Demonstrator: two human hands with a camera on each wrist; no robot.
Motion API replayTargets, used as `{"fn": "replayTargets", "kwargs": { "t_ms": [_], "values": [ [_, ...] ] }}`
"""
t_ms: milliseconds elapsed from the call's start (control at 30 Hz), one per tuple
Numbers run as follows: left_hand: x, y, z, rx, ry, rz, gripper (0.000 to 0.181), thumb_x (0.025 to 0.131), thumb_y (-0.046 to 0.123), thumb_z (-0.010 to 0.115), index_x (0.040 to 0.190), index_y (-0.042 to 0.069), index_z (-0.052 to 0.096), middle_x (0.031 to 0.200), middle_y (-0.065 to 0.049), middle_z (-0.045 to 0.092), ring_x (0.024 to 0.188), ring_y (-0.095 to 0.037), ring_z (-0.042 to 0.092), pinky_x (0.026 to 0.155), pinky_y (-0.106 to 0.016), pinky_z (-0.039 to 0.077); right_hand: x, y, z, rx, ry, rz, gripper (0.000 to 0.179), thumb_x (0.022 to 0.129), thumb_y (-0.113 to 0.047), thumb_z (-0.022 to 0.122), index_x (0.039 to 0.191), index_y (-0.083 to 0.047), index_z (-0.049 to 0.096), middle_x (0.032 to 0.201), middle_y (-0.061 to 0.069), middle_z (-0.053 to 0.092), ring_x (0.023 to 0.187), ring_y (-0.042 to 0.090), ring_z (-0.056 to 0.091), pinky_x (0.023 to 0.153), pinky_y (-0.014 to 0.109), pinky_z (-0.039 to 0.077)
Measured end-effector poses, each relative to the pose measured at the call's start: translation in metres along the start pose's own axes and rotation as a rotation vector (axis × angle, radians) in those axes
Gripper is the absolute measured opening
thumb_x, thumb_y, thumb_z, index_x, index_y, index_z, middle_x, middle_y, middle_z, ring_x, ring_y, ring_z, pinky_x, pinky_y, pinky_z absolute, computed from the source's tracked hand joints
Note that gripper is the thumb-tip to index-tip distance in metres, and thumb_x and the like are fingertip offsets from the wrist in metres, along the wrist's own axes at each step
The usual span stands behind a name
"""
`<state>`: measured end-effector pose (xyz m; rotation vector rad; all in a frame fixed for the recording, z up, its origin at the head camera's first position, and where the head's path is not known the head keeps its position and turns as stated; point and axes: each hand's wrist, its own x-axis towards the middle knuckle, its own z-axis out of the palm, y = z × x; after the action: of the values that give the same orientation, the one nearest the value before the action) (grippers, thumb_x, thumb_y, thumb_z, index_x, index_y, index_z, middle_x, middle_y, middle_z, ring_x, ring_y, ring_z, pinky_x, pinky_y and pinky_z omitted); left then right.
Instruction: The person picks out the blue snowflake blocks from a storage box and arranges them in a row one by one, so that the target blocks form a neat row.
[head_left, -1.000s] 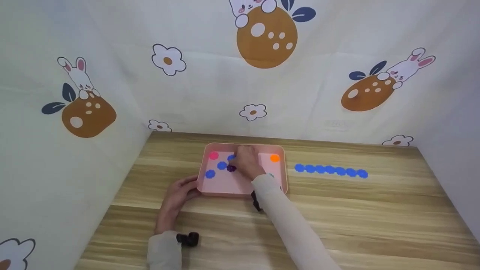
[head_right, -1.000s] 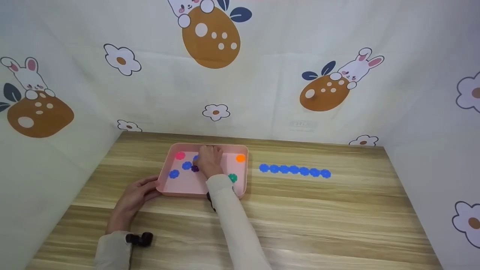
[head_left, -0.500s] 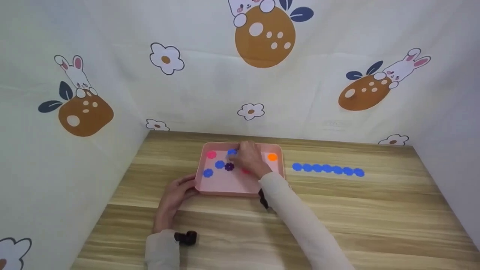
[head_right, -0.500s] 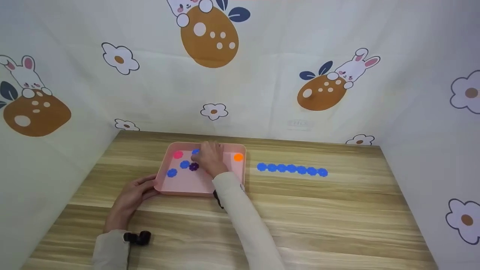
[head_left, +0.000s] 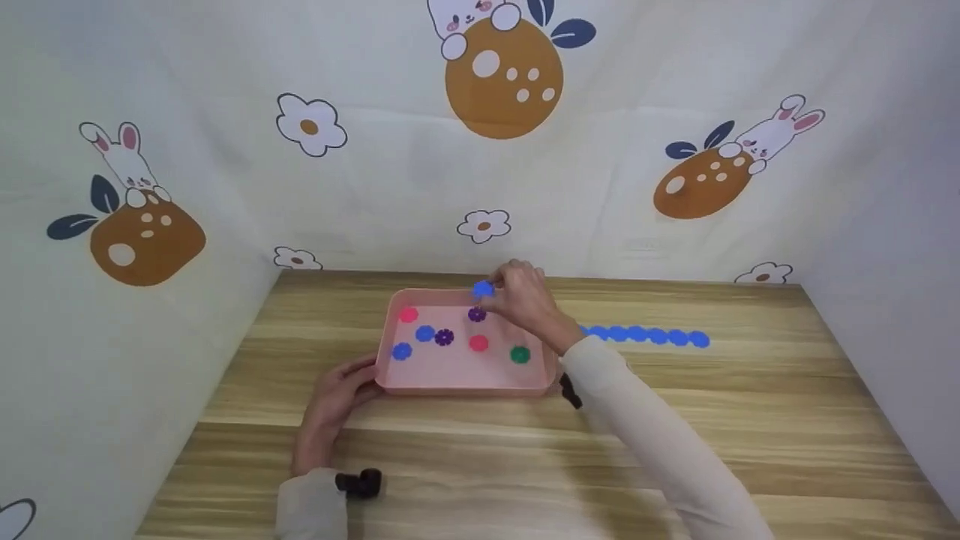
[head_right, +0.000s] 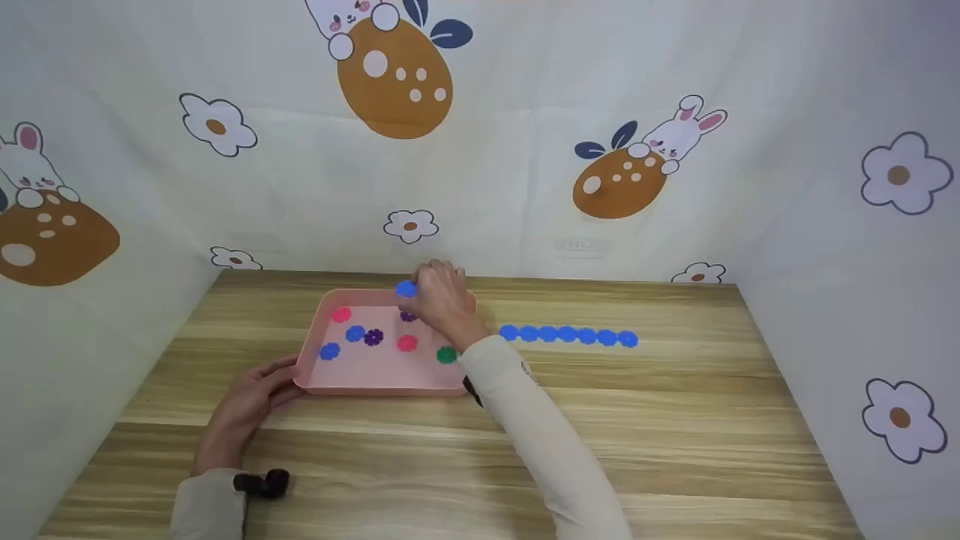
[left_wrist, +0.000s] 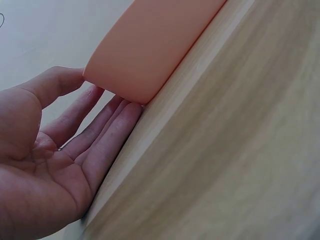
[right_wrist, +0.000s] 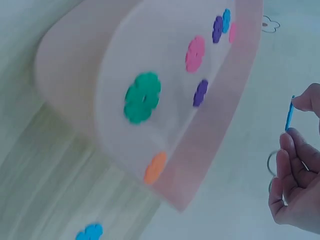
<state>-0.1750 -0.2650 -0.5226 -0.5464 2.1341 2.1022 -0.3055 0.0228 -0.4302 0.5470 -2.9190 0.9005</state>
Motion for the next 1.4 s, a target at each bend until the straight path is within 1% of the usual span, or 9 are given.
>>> {"fn": "replayTargets", "kwargs": {
  "t_ms": [133, 333, 433, 633, 800, 1000, 1067, 1233, 1400],
  "values": [
    [0.001, 0.001, 0.0, 0.01, 0.001, 0.017, 0.043, 0.1, 0.019, 0.062, 0.139, 0.002, 0.057, 0.138, -0.023, 0.061, 0.11, -0.021, 0.071, 0.097, -0.033, 0.059, -0.005, 0.018, -0.022, 0.007, 0.046, -0.014, 0.037, 0.08, -0.027, 0.08, 0.107, -0.002, 0.073, 0.103, 0.011, 0.069, 0.101, 0.027, 0.056, 0.094, 0.04, 0.044],
    [0.0, 0.001, -0.001, 0.044, 0.0, -0.008, 0.045, 0.1, 0.024, 0.062, 0.141, 0.006, 0.056, 0.143, -0.02, 0.058, 0.114, -0.02, 0.069, 0.098, -0.032, 0.058, -0.02, 0.051, -0.05, 0.029, 0.093, 0.04, 0.034, 0.08, -0.024, 0.077, 0.106, -0.001, 0.073, 0.104, 0.014, 0.067, 0.103, 0.03, 0.056, 0.099, 0.045, 0.045],
    [-0.002, -0.002, -0.002, 0.029, -0.004, -0.02, 0.045, 0.101, 0.023, 0.061, 0.142, 0.006, 0.055, 0.144, -0.02, 0.056, 0.113, -0.019, 0.069, 0.098, -0.032, 0.058, -0.029, 0.071, -0.062, 0.054, 0.121, 0.057, 0.033, 0.081, -0.023, 0.074, 0.105, 0.0, 0.072, 0.106, 0.016, 0.067, 0.104, 0.032, 0.057, 0.101, 0.048, 0.045],
    [-0.004, -0.004, -0.005, 0.009, -0.009, -0.031, 0.044, 0.102, 0.02, 0.059, 0.143, 0.004, 0.053, 0.146, -0.021, 0.054, 0.114, -0.019, 0.069, 0.099, -0.032, 0.058, -0.044, 0.11, -0.085, 0.095, 0.174, 0.088, 0.035, 0.082, -0.021, 0.072, 0.107, 0.004, 0.072, 0.109, 0.02, 0.067, 0.107, 0.036, 0.059, 0.097, 0.049, 0.051],
    [-0.002, 0.0, -0.003, 0.021, -0.01, -0.028, 0.045, 0.101, 0.024, 0.061, 0.142, 0.007, 0.055, 0.146, -0.019, 0.056, 0.115, -0.018, 0.069, 0.098, -0.031, 0.058, -0.058, 0.142, -0.104, 0.083, 0.19, 0.162, 0.035, 0.085, -0.02, 0.072, 0.109, 0.006, 0.071, 0.111, 0.022, 0.066, 0.106, 0.036, 0.059, 0.094, 0.05, 0.054],
    [0.002, 0.003, 0.003, -0.002, 0.008, -0.004, 0.045, 0.099, 0.021, 0.064, 0.141, 0.006, 0.056, 0.141, -0.017, 0.06, 0.105, -0.014, 0.071, 0.092, -0.028, 0.061, -0.078, 0.174, -0.118, 0.072, 0.225, 0.212, 0.038, 0.086, -0.02, 0.071, 0.113, 0.007, 0.069, 0.113, 0.024, 0.067, 0.106, 0.038, 0.062, 0.094, 0.052, 0.055],
    [0.0, 0.004, 0.004, -0.014, 0.018, 0.001, 0.045, 0.098, 0.02, 0.065, 0.14, 0.006, 0.057, 0.14, -0.017, 0.061, 0.103, -0.014, 0.072, 0.091, -0.027, 0.061, -0.085, 0.184, -0.121, 0.077, 0.22, 0.235, 0.04, 0.086, -0.02, 0.07, 0.116, 0.007, 0.067, 0.115, 0.025, 0.067, 0.108, 0.039, 0.063, 0.095, 0.053, 0.055],
    [-0.003, 0.008, 0.008, 0.014, 0.01, -0.018, 0.045, 0.1, 0.022, 0.063, 0.143, 0.011, 0.055, 0.144, -0.018, 0.057, 0.11, -0.016, 0.07, 0.094, -0.029, 0.06, -0.104, 0.209, -0.129, 0.069, 0.194, 0.344, 0.044, 0.088, -0.021, 0.068, 0.122, 0.007, 0.064, 0.12, 0.027, 0.066, 0.112, 0.041, 0.061, 0.097, 0.054, 0.054],
    [-0.006, 0.015, 0.01, 0.059, 0.018, -0.031, 0.044, 0.102, 0.021, 0.058, 0.145, 0.013, 0.054, 0.147, -0.019, 0.055, 0.119, -0.022, 0.066, 0.096, -0.031, 0.059, -0.117, 0.23, -0.132, 0.044, 0.166, 0.42, 0.047, 0.089, -0.024, 0.067, 0.124, 0.008, 0.062, 0.122, 0.029, 0.065, 0.111, 0.041, 0.062, 0.092, 0.051, 0.056]
  ]
}}
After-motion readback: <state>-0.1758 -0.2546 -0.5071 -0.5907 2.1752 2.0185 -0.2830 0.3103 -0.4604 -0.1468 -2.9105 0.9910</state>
